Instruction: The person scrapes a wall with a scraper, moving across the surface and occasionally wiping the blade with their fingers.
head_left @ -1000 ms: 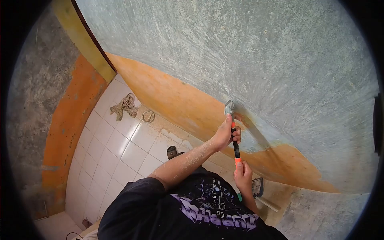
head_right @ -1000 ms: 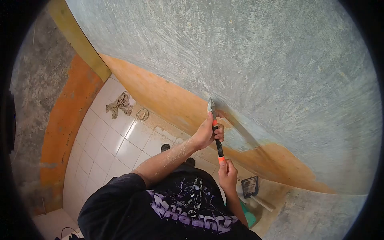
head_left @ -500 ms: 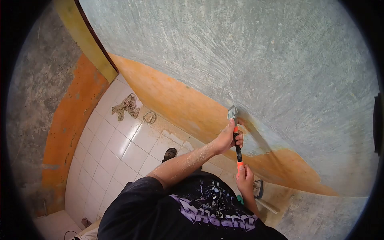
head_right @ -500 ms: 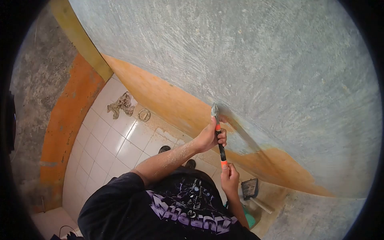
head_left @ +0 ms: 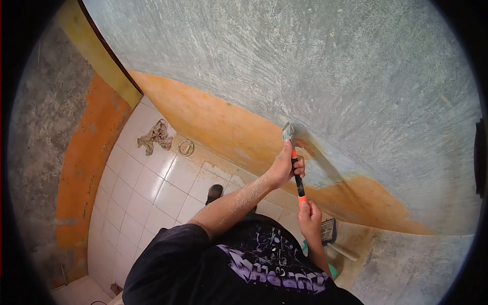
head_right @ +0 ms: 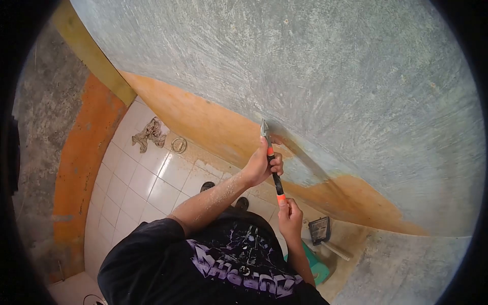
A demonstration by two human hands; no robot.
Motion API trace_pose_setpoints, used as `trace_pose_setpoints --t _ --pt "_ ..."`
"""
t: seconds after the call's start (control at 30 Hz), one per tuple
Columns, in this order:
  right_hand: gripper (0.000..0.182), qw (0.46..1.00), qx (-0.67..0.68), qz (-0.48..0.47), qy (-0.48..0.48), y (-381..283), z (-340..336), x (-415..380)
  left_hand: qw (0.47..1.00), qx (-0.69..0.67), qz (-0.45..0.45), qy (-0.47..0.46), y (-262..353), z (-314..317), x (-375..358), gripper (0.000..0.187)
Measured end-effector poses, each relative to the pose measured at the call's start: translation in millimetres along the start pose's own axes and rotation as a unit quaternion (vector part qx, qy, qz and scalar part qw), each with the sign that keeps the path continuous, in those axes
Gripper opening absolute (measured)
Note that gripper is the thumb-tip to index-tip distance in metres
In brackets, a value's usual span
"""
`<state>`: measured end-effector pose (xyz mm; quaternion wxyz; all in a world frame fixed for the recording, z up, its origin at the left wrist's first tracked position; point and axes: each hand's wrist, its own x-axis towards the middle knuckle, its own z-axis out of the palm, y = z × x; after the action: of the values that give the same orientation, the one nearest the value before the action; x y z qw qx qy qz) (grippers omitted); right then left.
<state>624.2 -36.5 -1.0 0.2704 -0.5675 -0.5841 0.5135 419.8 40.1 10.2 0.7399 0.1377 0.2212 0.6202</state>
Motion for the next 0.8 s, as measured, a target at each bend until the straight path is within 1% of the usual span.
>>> trace_pose_setpoints --t 0.1,0.2,0.3,0.33,0.4,0.43,0.53,0.63,0.67,0.77,0.8 --pt "0.033 0.999 0.042 0.012 0.000 1 -4 0 1.000 -0.008 -0.015 0.006 4 3 -3 0.056" --pt "0.033 0.999 0.030 0.000 -0.017 0 3 4 1.000 0.006 -0.008 -0.005 8 -2 -3 0.057" --pt "0.032 1.000 0.024 0.011 0.001 -3 6 0 1.000 0.002 -0.006 0.005 7 1 -2 0.057" --pt "0.031 0.999 0.039 0.012 -0.004 -3 4 0 1.000 0.000 -0.008 0.014 8 2 -3 0.057" --pt "0.031 0.997 0.070 0.010 -0.010 -7 -1 3 1.000 -0.004 -0.014 -0.004 8 1 -3 0.056" --pt "0.031 0.998 0.060 0.023 -0.015 -9 0 4 1.000 -0.007 -0.014 -0.014 9 -1 -2 0.056" --pt "0.031 1.000 0.023 0.006 -0.016 -7 13 5 1.000 0.013 0.000 -0.006 15 -10 -3 0.056" --pt "0.031 1.000 0.021 -0.001 -0.009 -12 13 2 1.000 0.004 0.006 -0.001 14 -13 -1 0.056" --pt "0.031 1.000 0.022 -0.004 -0.001 -12 12 2 1.000 -0.002 -0.005 0.000 14 -11 -2 0.056" --pt "0.032 0.996 0.089 0.024 -0.006 1 4 -2 1.000 -0.010 -0.026 -0.001 8 0 -3 0.056" --pt "0.032 0.999 0.047 0.011 -0.004 -1 6 1 1.000 -0.016 -0.014 -0.002 8 -5 -3 0.056"
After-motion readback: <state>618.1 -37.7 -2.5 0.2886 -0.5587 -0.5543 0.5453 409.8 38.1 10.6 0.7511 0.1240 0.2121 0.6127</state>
